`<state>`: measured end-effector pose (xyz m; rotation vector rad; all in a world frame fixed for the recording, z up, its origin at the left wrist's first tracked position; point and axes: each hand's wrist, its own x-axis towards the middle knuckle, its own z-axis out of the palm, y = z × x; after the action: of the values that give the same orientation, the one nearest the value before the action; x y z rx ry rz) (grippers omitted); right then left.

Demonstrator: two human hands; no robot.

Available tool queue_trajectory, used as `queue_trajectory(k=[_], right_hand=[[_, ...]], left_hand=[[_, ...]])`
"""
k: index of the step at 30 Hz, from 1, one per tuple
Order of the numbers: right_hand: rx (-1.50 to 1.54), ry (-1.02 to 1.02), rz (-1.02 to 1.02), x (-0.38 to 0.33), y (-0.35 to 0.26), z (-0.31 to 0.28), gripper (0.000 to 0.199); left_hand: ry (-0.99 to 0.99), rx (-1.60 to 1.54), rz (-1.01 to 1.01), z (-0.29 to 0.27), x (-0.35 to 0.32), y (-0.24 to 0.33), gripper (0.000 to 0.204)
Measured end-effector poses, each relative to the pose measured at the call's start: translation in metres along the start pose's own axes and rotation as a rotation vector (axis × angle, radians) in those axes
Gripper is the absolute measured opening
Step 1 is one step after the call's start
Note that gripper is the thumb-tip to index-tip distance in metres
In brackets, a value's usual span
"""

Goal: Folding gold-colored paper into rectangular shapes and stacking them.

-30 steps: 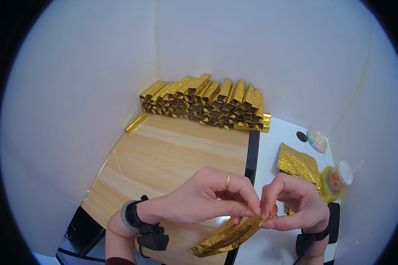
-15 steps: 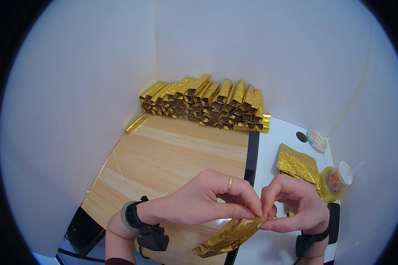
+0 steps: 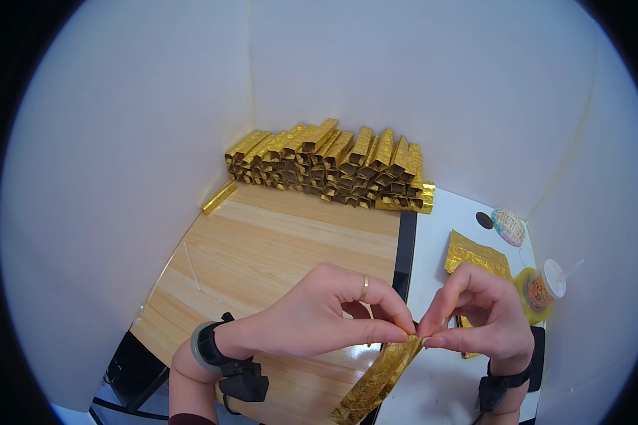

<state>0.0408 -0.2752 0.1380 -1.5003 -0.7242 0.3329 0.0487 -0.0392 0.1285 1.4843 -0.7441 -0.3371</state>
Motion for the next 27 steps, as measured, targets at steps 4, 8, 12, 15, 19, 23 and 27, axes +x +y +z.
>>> queue_trajectory(k=[4,8,12,15,19,23,27], right_hand=[[-0.12,0.014,-0.016,0.0019,-0.0004,-0.0005,0.027],[-0.096,0.026,0.005,0.0028,-0.0002,0.0003,0.026],[-0.04,0.013,0.0,0.0037,0.0052,0.0003,0.025],[-0.037,0.007,0.028,0.0034,0.0057,0.0,0.023],[0.0,-0.015,0.037,0.0026,0.0063,0.0011,0.022],[0.021,-0.021,0.07,0.0017,0.0045,0.0035,0.021],[0.026,-0.046,0.065,0.0014,0.0057,0.0033,0.021]], left_hand=[[-0.015,0.06,-0.025,-0.0009,0.0008,0.0015,0.01],[-0.016,0.068,-0.061,-0.0008,0.001,0.0032,0.01],[-0.023,0.068,-0.058,0.0001,0.0018,0.0034,0.008],[0.002,0.086,-0.085,0.0007,0.0008,0.003,0.008],[0.029,0.047,-0.053,0.0009,0.0009,-0.0008,0.008],[0.006,0.034,-0.018,0.0025,0.0,-0.0014,0.007],[0.009,0.033,0.016,0.0031,-0.0006,-0.0034,0.008]])
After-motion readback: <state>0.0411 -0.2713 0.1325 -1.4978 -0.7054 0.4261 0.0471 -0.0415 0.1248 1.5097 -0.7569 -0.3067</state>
